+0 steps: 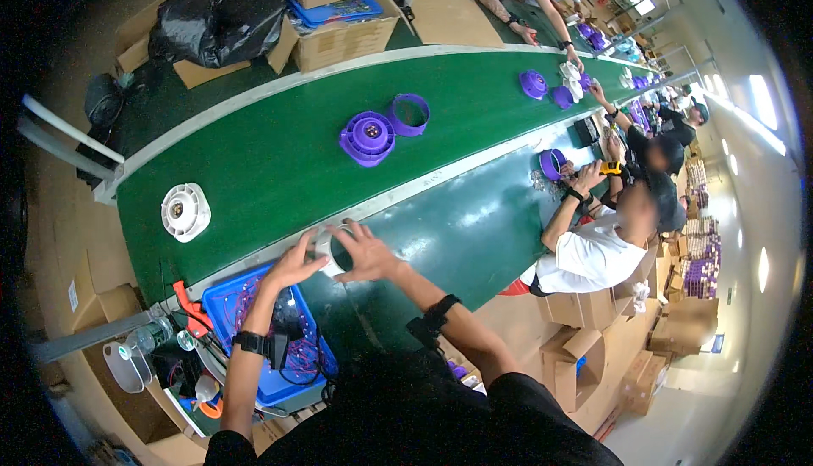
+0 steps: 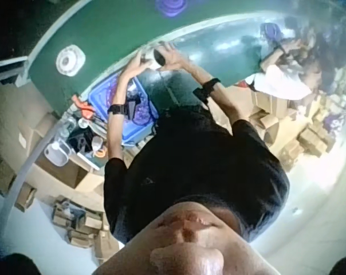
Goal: The person assembles small electronic devices on a green assembly line. They pick up purple and white plastic housings, insert internal components, and place the assembled units into cardboard boxes. The person also handles wires and uses a handheld tool to secure parts.
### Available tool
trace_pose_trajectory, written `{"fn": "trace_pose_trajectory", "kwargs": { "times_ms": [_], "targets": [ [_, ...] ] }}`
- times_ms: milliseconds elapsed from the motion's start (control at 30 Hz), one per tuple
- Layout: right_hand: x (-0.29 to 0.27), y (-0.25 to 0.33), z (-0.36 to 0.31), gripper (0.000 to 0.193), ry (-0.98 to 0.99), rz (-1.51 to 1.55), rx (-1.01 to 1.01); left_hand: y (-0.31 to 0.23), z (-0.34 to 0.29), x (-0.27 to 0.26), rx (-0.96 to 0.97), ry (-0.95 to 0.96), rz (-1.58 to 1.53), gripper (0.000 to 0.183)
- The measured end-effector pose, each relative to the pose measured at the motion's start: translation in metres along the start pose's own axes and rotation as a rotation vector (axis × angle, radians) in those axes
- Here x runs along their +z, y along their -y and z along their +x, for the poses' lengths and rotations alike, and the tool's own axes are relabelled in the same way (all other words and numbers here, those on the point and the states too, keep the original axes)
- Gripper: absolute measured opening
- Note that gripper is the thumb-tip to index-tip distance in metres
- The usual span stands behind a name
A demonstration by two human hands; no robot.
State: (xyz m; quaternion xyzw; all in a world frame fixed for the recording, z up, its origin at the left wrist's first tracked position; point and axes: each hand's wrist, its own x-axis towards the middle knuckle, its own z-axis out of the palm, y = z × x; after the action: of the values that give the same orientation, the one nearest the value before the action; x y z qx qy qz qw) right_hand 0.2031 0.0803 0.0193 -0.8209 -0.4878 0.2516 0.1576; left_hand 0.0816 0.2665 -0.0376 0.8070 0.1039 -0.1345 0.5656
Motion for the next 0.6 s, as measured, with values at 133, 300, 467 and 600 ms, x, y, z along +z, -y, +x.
{"fn": "trace_pose_trajectory", "kwargs": {
  "times_ms": [133, 300, 467, 600],
  "targets": [
    [0.002, 0.019, -0.008, 0.102, -0.114, 0.059, -0.192, -0.012, -0.019, -0.005, -0.105, 0.078, -0.507, 0.084],
    [-0.012, 0.034, -0.036, 0.095, -0.119, 0.070, -0.068, -0.030, -0.014, 0.006, -0.155, 0.036, -0.465, 0.068],
    [0.023, -0.014, -0.052, 0.075, -0.242, 0.032, 0.012, 0.023, 0.018, 0.000, -0.028, -0.307, -0.050, 0.061],
    [0.048, -0.103, -0.117, 0.064, -0.114, 0.038, 0.286, 0.051, 0.025, -0.047, -0.230, -0.591, -0.759, 0.072]
  ]
}}
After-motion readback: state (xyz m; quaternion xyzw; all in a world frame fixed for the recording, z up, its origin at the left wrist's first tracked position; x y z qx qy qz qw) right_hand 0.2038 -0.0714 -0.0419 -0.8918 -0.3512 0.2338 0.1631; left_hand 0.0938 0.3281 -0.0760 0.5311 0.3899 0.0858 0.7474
